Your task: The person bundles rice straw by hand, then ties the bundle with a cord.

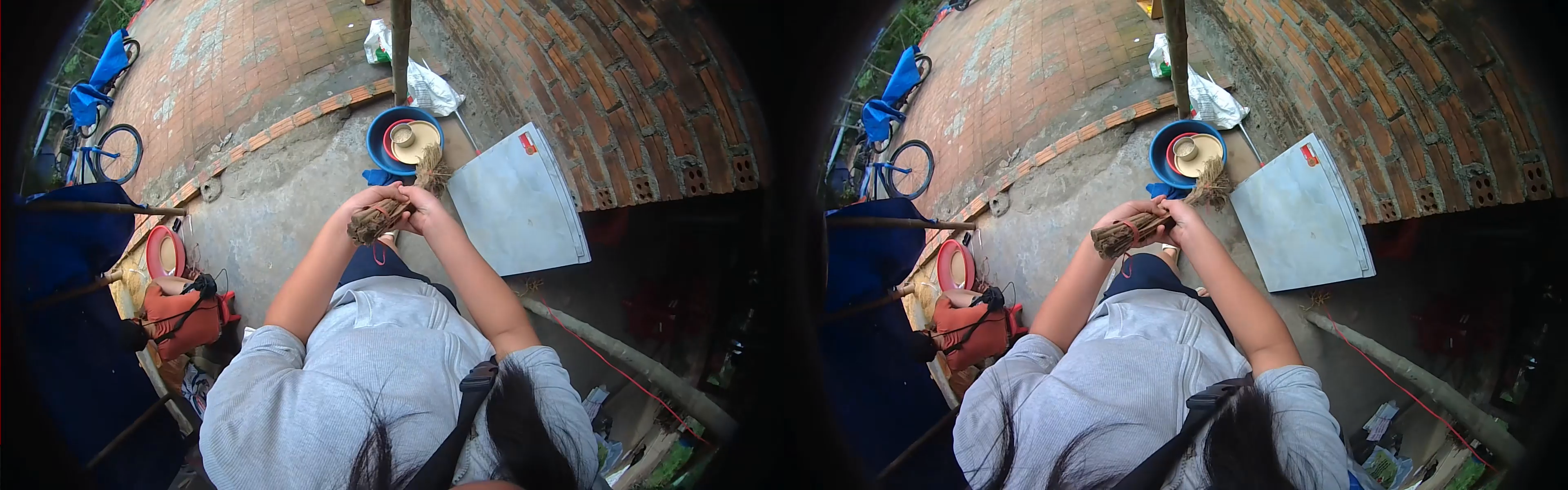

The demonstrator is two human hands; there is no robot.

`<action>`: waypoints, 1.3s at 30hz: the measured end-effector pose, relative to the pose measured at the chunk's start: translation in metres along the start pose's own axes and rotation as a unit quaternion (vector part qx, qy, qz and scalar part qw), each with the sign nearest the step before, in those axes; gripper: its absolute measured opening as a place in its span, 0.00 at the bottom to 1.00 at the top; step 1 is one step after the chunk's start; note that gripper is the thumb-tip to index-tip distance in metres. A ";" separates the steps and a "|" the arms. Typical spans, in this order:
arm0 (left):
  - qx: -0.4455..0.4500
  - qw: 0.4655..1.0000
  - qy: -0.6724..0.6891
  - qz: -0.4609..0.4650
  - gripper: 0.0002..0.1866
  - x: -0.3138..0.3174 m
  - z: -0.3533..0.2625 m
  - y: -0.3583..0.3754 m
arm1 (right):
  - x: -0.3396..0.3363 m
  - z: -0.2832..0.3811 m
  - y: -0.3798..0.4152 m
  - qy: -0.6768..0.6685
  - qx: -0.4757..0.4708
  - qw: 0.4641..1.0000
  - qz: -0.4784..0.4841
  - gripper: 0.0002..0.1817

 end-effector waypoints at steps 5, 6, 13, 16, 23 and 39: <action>0.037 0.994 -0.096 0.027 0.31 -0.006 0.008 0.038 | 0.012 -0.029 0.010 0.024 -0.064 0.997 -0.030 0.15; 0.037 0.994 -0.099 0.024 0.31 -0.009 0.008 0.041 | 0.017 -0.032 0.014 0.020 -0.065 0.997 -0.028 0.15; 0.024 0.991 -0.130 0.027 0.33 -0.041 -0.026 0.027 | 0.049 -0.026 -0.010 0.002 -0.083 0.995 -0.057 0.08; -0.007 0.983 -0.177 0.054 0.35 -0.043 -0.053 0.029 | 0.060 -0.023 -0.037 -0.008 -0.061 0.997 -0.037 0.08; -0.075 0.988 -0.117 0.072 0.32 -0.124 -0.184 0.013 | 0.128 -0.014 -0.161 -0.033 -0.046 0.992 -0.114 0.13; -0.030 0.982 0.106 -0.154 0.10 -0.273 -0.347 0.005 | 0.235 -0.018 -0.370 -0.003 0.099 0.992 -0.080 0.09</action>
Point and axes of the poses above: each hand's wrist, its own y-axis away from the middle knuckle, its own x-axis out of the palm, z = x × y, the point moved 5 cm from there along -y, towards the middle knuckle, and after that the axes turned 9 degrees about y, right-handed, at the moved point
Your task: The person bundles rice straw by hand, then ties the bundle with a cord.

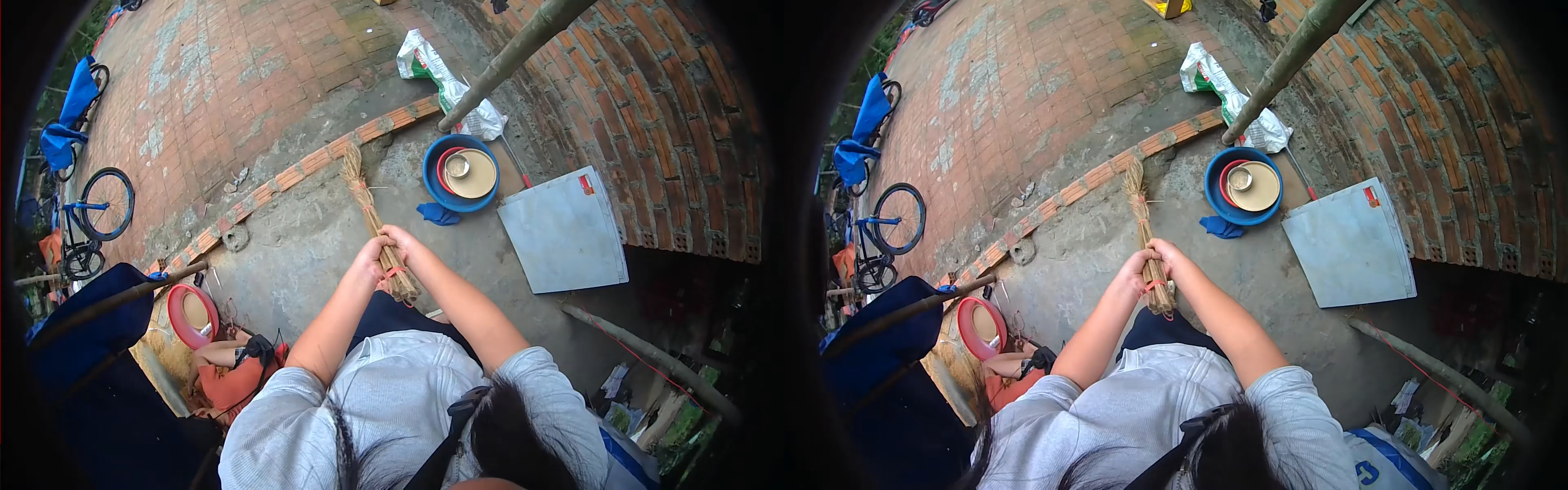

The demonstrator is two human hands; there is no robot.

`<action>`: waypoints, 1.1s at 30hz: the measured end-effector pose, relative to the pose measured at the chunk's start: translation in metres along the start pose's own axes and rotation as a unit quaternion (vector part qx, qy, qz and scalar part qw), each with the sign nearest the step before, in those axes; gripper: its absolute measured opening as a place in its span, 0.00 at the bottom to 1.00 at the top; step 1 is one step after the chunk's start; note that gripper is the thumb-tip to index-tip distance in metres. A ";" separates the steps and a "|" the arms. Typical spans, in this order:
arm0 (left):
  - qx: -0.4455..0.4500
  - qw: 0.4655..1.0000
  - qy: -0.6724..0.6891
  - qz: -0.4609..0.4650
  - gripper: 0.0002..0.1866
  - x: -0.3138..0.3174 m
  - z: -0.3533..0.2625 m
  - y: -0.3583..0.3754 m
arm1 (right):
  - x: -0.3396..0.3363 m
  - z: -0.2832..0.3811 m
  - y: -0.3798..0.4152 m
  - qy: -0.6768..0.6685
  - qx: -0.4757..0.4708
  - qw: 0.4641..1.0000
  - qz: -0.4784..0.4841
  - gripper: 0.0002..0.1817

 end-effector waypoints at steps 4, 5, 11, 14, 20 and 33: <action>-0.033 0.993 -0.044 -0.102 0.12 0.005 0.042 -0.073 | -0.038 -0.002 0.033 -0.043 -0.049 0.998 0.019 0.13; -0.047 0.989 -0.070 -0.122 0.13 0.010 0.056 -0.076 | -0.048 -0.002 0.038 -0.055 -0.052 0.997 0.008 0.13; -0.144 0.972 -0.182 -0.046 0.17 0.053 0.093 -0.045 | -0.089 -0.011 0.040 -0.101 -0.032 0.989 -0.105 0.15; -0.161 0.969 -0.188 -0.004 0.16 0.053 0.064 -0.032 | -0.086 -0.009 0.028 -0.097 0.005 0.986 -0.137 0.16; -0.106 0.983 -0.147 0.041 0.13 0.023 0.004 -0.009 | -0.032 -0.005 -0.002 0.020 0.085 0.996 -0.025 0.17; -0.053 0.987 -0.115 -0.103 0.12 0.031 0.054 0.019 | -0.017 -0.031 0.066 -0.091 -0.076 0.993 0.017 0.12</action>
Point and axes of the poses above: each hand's wrist, its own y-axis away from the middle knuckle, its own x-axis out of the palm, z = x × y, the point moved 5 cm from there along -y, towards the middle knuckle, and after that the axes turned 9 degrees about y, right-handed, at the moved point
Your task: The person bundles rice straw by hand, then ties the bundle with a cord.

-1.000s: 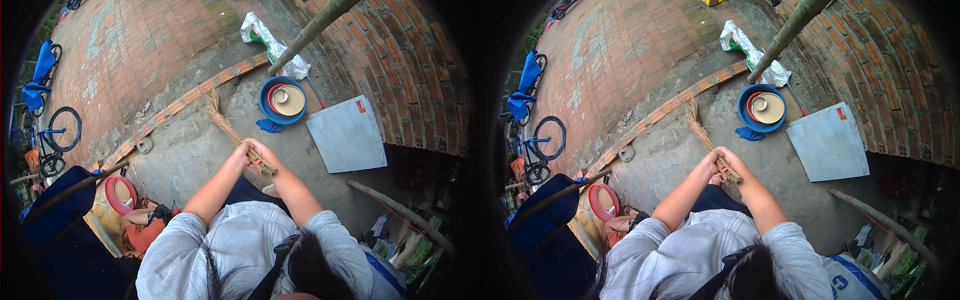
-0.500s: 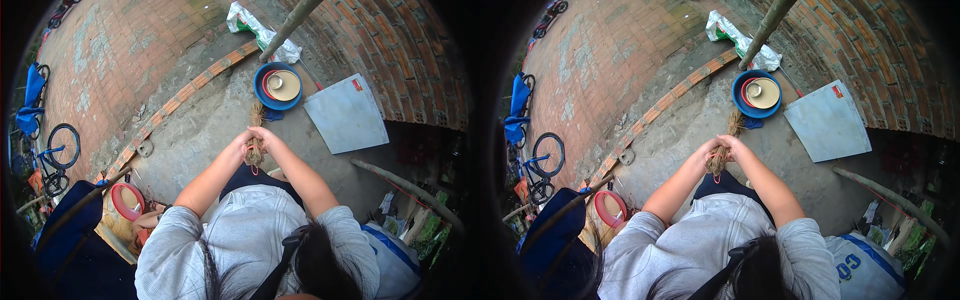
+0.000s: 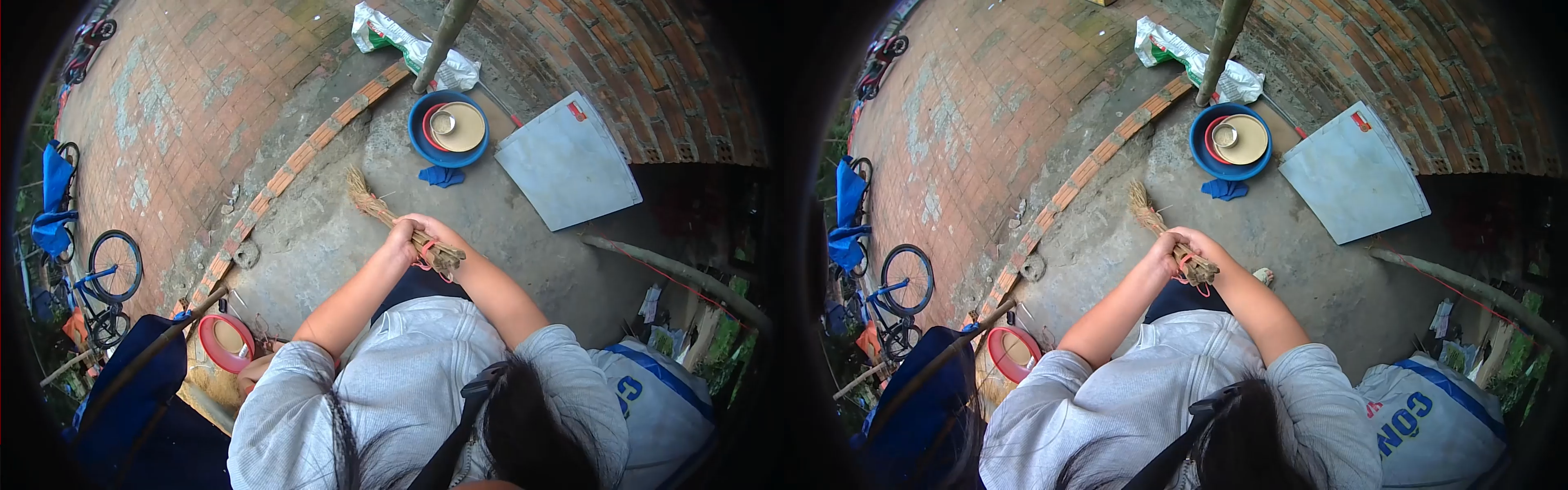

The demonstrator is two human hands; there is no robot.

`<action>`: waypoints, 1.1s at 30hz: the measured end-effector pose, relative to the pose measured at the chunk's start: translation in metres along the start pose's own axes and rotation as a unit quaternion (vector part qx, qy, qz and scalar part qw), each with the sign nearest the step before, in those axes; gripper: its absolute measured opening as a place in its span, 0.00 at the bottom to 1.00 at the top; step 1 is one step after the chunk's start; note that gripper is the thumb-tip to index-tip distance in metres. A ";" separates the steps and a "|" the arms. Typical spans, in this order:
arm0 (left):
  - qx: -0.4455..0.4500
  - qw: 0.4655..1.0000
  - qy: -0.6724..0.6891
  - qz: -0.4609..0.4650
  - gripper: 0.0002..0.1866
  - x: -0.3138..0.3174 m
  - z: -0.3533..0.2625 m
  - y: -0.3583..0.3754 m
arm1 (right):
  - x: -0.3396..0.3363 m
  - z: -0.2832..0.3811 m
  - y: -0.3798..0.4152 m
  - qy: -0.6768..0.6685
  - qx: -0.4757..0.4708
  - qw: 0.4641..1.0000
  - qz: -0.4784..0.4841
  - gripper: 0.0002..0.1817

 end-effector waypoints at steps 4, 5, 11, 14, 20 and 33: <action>-0.100 0.994 0.013 0.030 0.10 0.024 0.049 -0.028 | -0.093 -0.011 -0.019 -0.009 0.004 0.998 -0.068 0.12; -0.119 0.991 -0.004 0.055 0.10 0.031 0.060 -0.031 | -0.119 -0.014 -0.027 -0.010 0.009 0.997 -0.075 0.12; -0.163 0.981 -0.054 0.091 0.09 0.048 0.097 -0.034 | -0.187 -0.024 -0.015 -0.034 0.042 0.998 -0.042 0.12; -0.160 0.980 -0.057 0.101 0.09 0.049 0.094 -0.029 | -0.132 -0.010 0.034 -0.033 0.027 0.995 -0.087 0.12; -0.094 0.994 -0.042 0.039 0.10 0.030 0.084 -0.013 | -0.131 -0.035 -0.018 0.051 0.077 0.996 -0.016 0.11; -0.075 0.992 -0.104 -0.007 0.13 0.058 0.228 -0.069 | -0.196 -0.049 0.133 -0.001 -0.179 0.982 -0.065 0.20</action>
Point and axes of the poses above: each hand's wrist, its own y-axis away from the middle knuckle, its own x-axis out of the palm, z = x × y, the point moved 5 cm from there along -y, towards the middle knuckle, and after that the axes turned 9 degrees about y, right-handed, at the moved point
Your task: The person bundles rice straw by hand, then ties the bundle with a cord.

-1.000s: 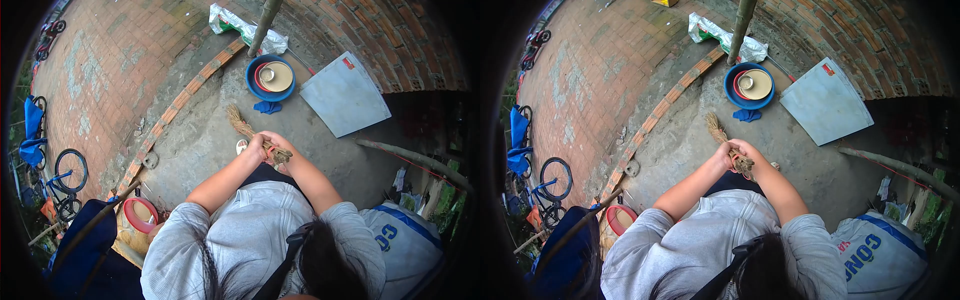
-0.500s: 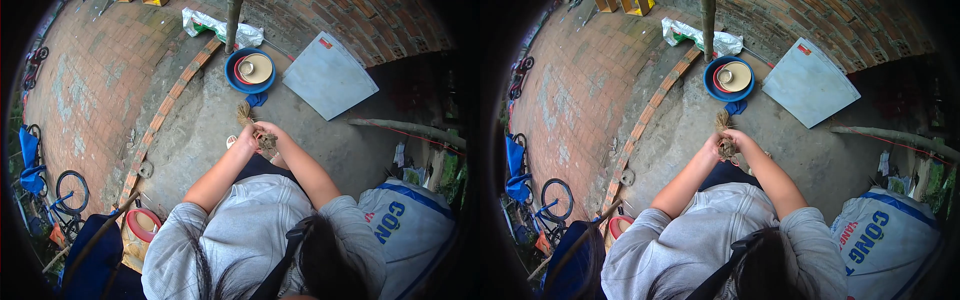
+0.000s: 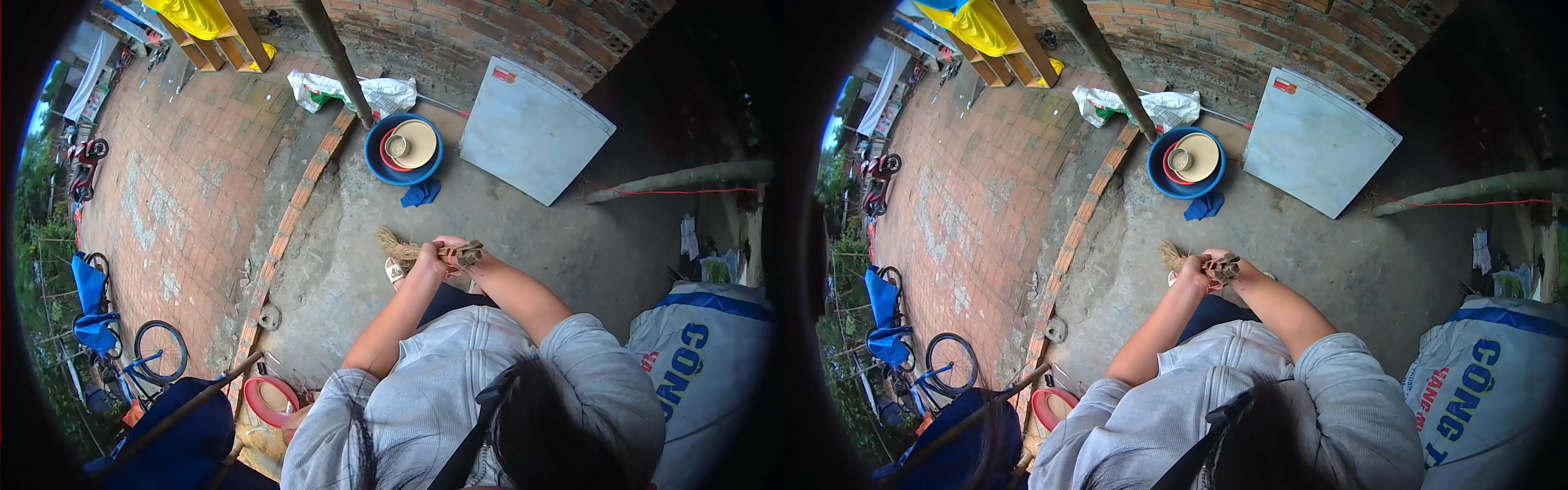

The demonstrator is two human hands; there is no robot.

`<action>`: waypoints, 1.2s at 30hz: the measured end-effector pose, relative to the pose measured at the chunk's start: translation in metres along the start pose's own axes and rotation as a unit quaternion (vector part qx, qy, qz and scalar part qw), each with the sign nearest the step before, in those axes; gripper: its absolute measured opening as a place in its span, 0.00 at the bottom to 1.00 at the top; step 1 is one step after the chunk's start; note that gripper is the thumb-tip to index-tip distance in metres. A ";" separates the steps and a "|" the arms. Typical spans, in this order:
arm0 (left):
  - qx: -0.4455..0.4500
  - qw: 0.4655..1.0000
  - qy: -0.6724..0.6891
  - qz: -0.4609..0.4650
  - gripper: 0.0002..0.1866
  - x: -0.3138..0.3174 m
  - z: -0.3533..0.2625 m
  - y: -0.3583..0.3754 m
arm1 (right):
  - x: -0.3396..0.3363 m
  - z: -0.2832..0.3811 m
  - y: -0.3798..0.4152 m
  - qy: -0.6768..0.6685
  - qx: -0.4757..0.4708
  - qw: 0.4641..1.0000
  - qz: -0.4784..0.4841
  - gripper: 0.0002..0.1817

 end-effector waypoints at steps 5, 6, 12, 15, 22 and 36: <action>-0.157 0.980 -0.023 0.121 0.14 0.095 0.069 -0.039 | -0.101 0.023 0.051 -0.030 0.026 0.996 -0.081 0.19; -0.205 0.962 -0.064 0.169 0.13 0.105 0.079 -0.068 | -0.115 0.026 0.065 -0.035 0.034 0.994 -0.097 0.18; -0.279 0.899 -0.192 0.278 0.12 0.115 0.080 -0.080 | -0.190 0.009 0.026 -0.161 0.039 0.960 -0.226 0.13; -0.287 0.877 -0.259 0.285 0.14 0.120 0.046 -0.042 | -0.197 0.009 0.007 -0.120 0.039 0.910 -0.395 0.11; -0.271 0.851 -0.406 0.195 0.08 0.122 -0.006 -0.039 | -0.103 0.053 0.020 -0.229 -0.178 0.927 -0.236 0.12; -0.282 0.931 -0.200 0.116 0.04 0.174 -0.015 -0.114 | -0.192 0.083 -0.053 -0.202 -0.077 0.967 -0.131 0.18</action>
Point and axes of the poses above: each hand's wrist, its own y-axis away from the middle knuckle, its own x-axis out of the palm, z = x × y, the point moved 5 cm from there along -y, towards the middle knuckle, and after that the axes turned 9 degrees about y, right-handed, at the moved point
